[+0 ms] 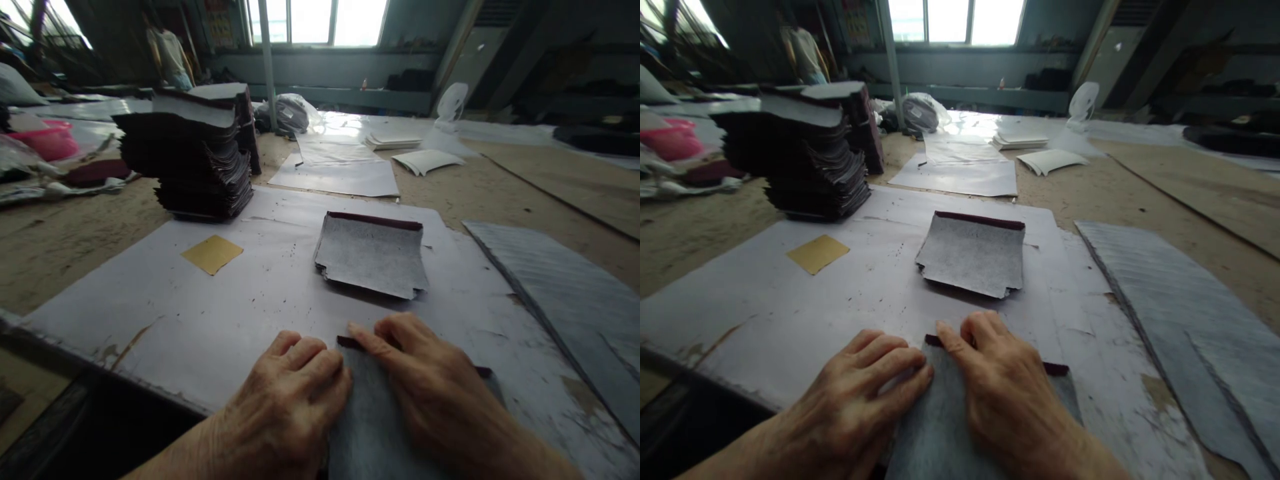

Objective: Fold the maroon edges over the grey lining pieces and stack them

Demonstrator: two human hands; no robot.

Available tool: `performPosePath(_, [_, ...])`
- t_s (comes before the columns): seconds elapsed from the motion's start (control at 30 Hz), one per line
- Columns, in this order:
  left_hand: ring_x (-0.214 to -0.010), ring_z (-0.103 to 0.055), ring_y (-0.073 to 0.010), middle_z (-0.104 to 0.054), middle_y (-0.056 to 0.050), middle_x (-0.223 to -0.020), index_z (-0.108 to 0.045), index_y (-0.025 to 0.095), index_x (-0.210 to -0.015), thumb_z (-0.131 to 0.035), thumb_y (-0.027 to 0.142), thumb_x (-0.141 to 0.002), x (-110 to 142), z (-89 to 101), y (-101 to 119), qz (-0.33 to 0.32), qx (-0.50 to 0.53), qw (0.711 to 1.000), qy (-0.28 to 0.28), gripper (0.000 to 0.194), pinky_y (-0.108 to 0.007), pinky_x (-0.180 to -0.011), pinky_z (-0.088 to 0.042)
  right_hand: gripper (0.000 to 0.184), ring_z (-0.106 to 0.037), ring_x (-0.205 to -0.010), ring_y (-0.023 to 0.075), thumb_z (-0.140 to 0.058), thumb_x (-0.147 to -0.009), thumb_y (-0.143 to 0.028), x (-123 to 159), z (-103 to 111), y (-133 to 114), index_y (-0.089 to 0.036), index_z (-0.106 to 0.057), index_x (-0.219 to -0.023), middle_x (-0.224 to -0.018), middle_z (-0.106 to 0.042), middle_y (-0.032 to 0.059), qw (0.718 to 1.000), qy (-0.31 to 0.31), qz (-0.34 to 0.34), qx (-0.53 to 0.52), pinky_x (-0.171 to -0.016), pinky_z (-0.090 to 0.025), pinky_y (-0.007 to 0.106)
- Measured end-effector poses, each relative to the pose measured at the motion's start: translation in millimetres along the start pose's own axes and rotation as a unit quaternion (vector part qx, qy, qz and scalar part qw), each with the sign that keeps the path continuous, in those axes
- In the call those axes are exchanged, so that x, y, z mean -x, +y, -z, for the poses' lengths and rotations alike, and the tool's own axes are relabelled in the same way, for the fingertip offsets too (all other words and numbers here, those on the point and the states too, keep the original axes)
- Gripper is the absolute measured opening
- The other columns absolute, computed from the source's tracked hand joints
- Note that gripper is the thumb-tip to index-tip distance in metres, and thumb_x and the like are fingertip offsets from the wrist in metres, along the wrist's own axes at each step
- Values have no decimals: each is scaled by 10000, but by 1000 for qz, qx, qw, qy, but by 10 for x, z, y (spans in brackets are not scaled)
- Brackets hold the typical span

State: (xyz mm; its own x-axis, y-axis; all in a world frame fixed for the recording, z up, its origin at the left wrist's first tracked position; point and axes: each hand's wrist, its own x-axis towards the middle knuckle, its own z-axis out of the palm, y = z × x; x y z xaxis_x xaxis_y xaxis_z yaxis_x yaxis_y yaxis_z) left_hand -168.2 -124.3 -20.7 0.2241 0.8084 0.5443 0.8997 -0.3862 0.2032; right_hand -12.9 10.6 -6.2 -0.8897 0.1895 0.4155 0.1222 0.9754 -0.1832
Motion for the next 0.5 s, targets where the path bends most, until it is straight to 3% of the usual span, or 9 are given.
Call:
performPosePath(0.13, [-779, -495, -212, -571, -100, -891, -581, 91, -977, -420, 130, -759, -58, 61, 39, 22, 23, 999, -26, 274, -383, -676, -427, 338, -501, -846, 181, -369, -833, -18, 111, 140, 88, -124, -565, -1088, -919, -553, 88, 996, 82, -12, 19, -685, -489, 308])
performPosePath(0.37, [-854, -499, -222, -540, -106, -998, -564, 135, -1044, -458, 101, -701, -29, 128, 30, 52, 59, 996, -42, 361, -409, -740, -433, 174, -516, -767, 214, -433, -858, -154, 175, 122, 64, -137, -600, -904, -804, -567, 69, 995, 44, -62, 58, -634, -484, 377])
performPosePath(0.5, [-918, -543, -202, -543, -106, -1071, -575, 161, -1050, -509, 188, -750, -70, 136, 68, 83, 34, 996, 21, 308, -373, -767, -474, 207, -525, -613, 139, -399, -891, -247, 177, 11, 137, -188, -561, -774, -710, -536, 19, 998, 54, -39, 21, -540, -474, 268])
